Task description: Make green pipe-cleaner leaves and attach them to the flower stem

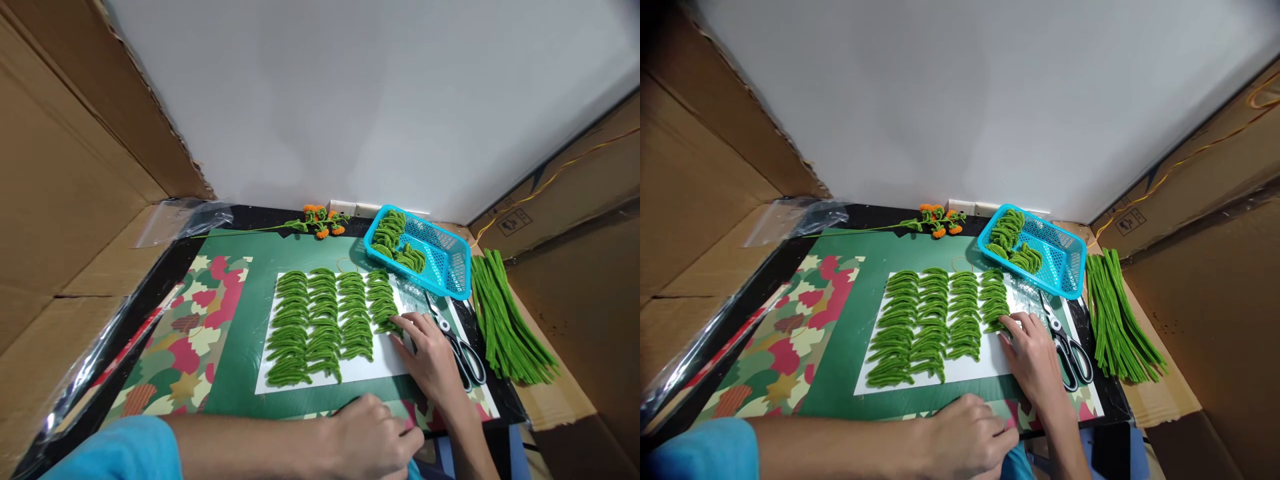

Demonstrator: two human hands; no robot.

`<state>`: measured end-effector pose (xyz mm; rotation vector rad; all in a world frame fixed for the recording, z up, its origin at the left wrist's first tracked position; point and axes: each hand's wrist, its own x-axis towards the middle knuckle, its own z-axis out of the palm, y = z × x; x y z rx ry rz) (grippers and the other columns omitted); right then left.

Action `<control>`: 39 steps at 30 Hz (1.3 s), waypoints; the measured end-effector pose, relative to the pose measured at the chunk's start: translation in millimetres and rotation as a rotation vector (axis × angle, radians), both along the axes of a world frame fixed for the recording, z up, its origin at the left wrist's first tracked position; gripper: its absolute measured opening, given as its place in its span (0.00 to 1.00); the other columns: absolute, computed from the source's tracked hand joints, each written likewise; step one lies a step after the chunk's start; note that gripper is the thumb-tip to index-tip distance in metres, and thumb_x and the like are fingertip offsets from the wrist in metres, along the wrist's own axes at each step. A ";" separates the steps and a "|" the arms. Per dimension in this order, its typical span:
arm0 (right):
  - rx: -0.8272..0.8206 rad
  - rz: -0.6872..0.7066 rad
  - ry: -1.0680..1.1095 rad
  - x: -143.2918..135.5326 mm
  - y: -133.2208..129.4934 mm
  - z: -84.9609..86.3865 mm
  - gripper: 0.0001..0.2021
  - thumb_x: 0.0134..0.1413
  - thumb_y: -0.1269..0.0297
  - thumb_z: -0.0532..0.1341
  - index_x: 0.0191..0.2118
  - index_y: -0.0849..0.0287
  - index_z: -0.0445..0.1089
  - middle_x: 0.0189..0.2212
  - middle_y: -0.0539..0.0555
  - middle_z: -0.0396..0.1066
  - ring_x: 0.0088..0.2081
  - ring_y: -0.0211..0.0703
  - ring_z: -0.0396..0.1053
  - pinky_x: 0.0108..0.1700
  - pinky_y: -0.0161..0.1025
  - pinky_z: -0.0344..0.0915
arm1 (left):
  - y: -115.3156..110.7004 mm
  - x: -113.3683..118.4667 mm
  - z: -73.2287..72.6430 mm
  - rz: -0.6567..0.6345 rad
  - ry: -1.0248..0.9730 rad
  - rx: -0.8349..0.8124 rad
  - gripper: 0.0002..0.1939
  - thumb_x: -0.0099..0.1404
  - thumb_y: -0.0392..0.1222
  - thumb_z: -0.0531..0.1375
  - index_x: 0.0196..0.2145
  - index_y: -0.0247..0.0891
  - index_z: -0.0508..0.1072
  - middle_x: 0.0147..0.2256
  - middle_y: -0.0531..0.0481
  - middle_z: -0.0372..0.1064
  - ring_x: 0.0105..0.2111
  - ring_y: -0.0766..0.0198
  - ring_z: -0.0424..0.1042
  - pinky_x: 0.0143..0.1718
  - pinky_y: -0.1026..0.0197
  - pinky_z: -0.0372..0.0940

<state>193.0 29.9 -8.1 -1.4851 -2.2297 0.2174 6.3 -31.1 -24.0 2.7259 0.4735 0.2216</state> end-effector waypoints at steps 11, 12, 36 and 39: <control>-0.029 -0.143 0.160 2.7 -9.9 -4.9 0.16 0.72 0.60 0.61 0.61 0.52 0.70 0.55 0.60 0.73 0.55 0.56 0.72 0.55 0.52 0.72 | 1.5 0.0 -1.8 -0.012 0.025 0.024 0.12 0.69 0.48 0.64 0.44 0.38 0.69 0.33 0.50 0.79 0.28 0.56 0.79 0.22 0.54 0.61; -0.043 -0.148 0.171 1.9 -9.2 -5.7 0.15 0.72 0.60 0.61 0.60 0.53 0.70 0.54 0.60 0.73 0.54 0.55 0.72 0.55 0.52 0.72 | 2.0 0.1 -0.9 -0.015 0.033 0.024 0.12 0.69 0.48 0.64 0.44 0.39 0.69 0.32 0.50 0.79 0.28 0.56 0.79 0.22 0.54 0.60; 0.271 -0.665 0.066 87.9 6.2 -0.8 0.17 0.71 0.51 0.57 0.41 0.57 0.76 0.40 0.63 0.77 0.43 0.60 0.68 0.46 0.54 0.64 | 0.6 7.5 -38.1 0.023 -0.054 0.128 0.10 0.70 0.43 0.65 0.41 0.39 0.67 0.29 0.54 0.77 0.23 0.59 0.76 0.21 0.57 0.59; 0.234 -0.737 -0.093 125.3 16.4 -7.7 0.22 0.69 0.46 0.56 0.36 0.57 0.78 0.37 0.67 0.76 0.40 0.62 0.64 0.44 0.55 0.60 | 1.3 7.8 -41.8 0.028 -0.066 0.145 0.09 0.69 0.41 0.65 0.40 0.40 0.67 0.28 0.55 0.76 0.22 0.60 0.74 0.20 0.57 0.57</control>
